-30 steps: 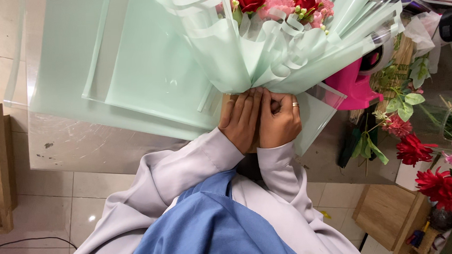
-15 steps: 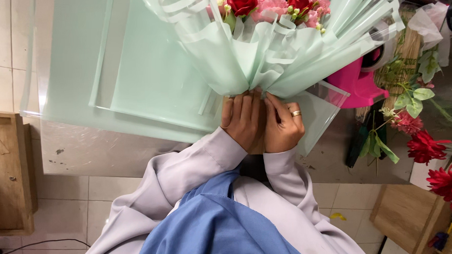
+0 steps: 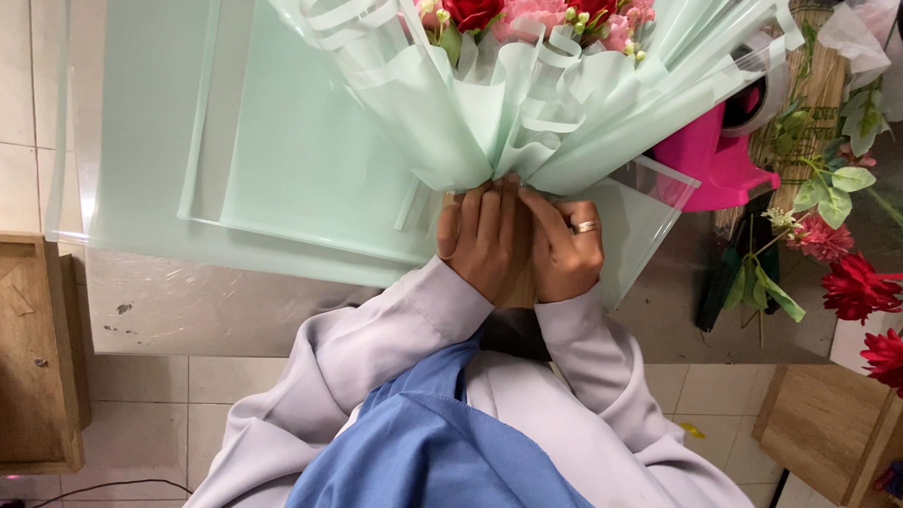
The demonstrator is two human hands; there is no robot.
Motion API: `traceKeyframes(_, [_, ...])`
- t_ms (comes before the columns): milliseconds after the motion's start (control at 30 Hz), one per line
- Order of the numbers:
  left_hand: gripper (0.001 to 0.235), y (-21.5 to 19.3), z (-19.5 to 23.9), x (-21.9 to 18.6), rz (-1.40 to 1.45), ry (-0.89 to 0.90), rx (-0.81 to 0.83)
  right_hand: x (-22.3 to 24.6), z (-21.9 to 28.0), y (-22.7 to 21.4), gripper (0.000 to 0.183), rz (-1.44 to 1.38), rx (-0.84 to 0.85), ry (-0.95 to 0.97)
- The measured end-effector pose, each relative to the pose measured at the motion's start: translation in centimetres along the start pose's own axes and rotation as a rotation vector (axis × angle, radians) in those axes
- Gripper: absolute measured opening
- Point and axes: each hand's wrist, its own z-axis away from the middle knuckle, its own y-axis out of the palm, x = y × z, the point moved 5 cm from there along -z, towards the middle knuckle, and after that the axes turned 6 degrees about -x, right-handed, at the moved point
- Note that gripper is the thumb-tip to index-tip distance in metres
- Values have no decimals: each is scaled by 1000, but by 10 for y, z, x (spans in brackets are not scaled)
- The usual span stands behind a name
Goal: The person folds and tapes light green decorative paper around the base of a flower bouquet using a tape dispenser and scissors.
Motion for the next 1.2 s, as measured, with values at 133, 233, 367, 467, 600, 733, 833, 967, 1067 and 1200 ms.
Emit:
traceKeyframes(133, [37, 3, -2, -1, -25, 16, -66, 4, -6, -3, 29, 5, 68, -61])
traceKeyframes(233, [36, 5, 1, 1, -67, -3, -96, 4, -6, -3, 34, 10, 151, -56])
traceKeyframes(367, [35, 10, 7, 0, -77, -23, -100, 7, -11, -7, 32, 106, 208, -27])
traceKeyframes(467, [32, 11, 7, 1, -68, -50, -126, -1, -6, -9, 26, 187, 277, 20])
traceKeyframes(600, [32, 2, 4, 4, -77, -15, -96, -28, 14, 0, 34, 44, 367, 231])
traceKeyframes(733, [28, -13, -7, 5, -112, -1, -95, -40, 32, 3, 37, -81, 386, 278])
traceKeyframes(833, [27, -8, -3, 6, -98, -14, -70, -49, 50, 2, 41, -137, 430, 312])
traceKeyframes(967, [30, -13, -5, 7, -71, -5, -86, -69, 85, 5, 44, -309, 470, 458])
traceKeyframes(1067, [29, -7, -1, 8, -77, 6, -101, -69, 82, -5, 43, -459, 477, 584])
traceKeyframes(1200, [27, -9, 1, 11, -82, 33, -95, -87, 81, -14, 38, -435, 418, 585])
